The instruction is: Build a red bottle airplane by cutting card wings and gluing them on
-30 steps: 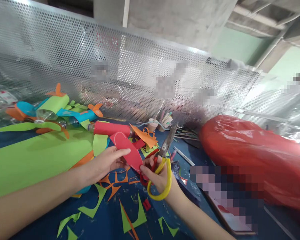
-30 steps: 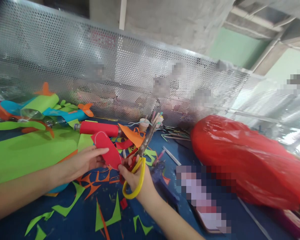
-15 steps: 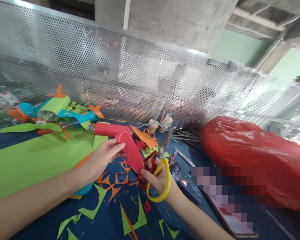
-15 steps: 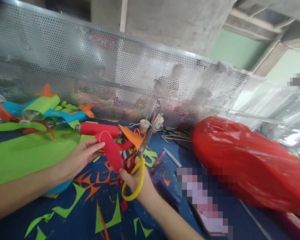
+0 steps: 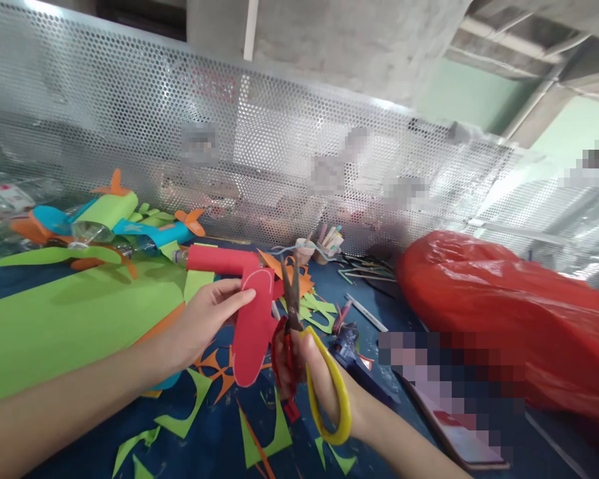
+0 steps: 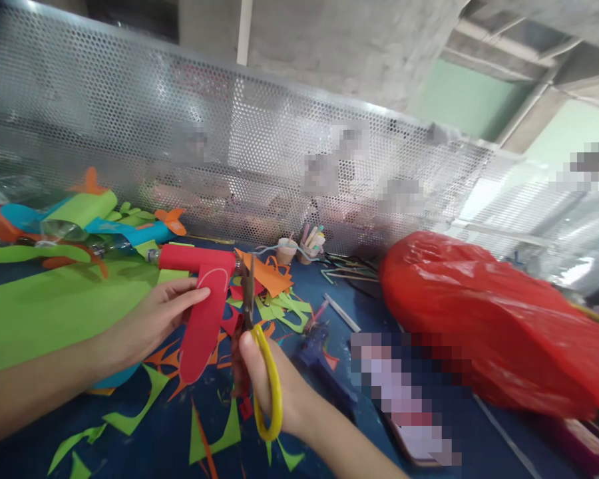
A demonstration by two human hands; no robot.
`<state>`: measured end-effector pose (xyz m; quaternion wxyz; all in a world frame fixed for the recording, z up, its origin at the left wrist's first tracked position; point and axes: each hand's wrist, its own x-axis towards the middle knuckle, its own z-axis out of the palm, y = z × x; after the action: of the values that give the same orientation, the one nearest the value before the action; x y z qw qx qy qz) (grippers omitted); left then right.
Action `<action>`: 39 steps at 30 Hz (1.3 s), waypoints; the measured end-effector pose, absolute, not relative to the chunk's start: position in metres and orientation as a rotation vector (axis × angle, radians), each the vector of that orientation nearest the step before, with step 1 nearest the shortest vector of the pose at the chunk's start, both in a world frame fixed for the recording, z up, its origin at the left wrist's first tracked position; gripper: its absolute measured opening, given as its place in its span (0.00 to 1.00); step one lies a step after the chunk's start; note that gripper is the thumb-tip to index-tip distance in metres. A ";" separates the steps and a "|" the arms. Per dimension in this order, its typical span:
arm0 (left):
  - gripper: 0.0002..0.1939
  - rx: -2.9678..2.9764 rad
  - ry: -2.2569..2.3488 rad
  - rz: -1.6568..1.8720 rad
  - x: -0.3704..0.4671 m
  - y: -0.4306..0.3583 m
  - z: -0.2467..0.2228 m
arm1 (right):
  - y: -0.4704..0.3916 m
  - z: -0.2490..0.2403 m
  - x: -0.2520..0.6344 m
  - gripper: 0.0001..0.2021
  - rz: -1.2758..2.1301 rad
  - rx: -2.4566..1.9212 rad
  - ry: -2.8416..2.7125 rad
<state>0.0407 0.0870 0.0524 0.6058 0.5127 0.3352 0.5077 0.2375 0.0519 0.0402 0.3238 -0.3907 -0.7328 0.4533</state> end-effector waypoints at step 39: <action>0.08 1.478 0.880 1.171 0.038 0.084 0.062 | 0.048 0.051 0.235 0.29 0.994 -1.038 -2.138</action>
<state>0.0378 0.0842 0.0624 0.5061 0.6126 0.3647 0.4854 0.2350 0.0481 0.0510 0.2791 -0.3869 -0.7969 0.3706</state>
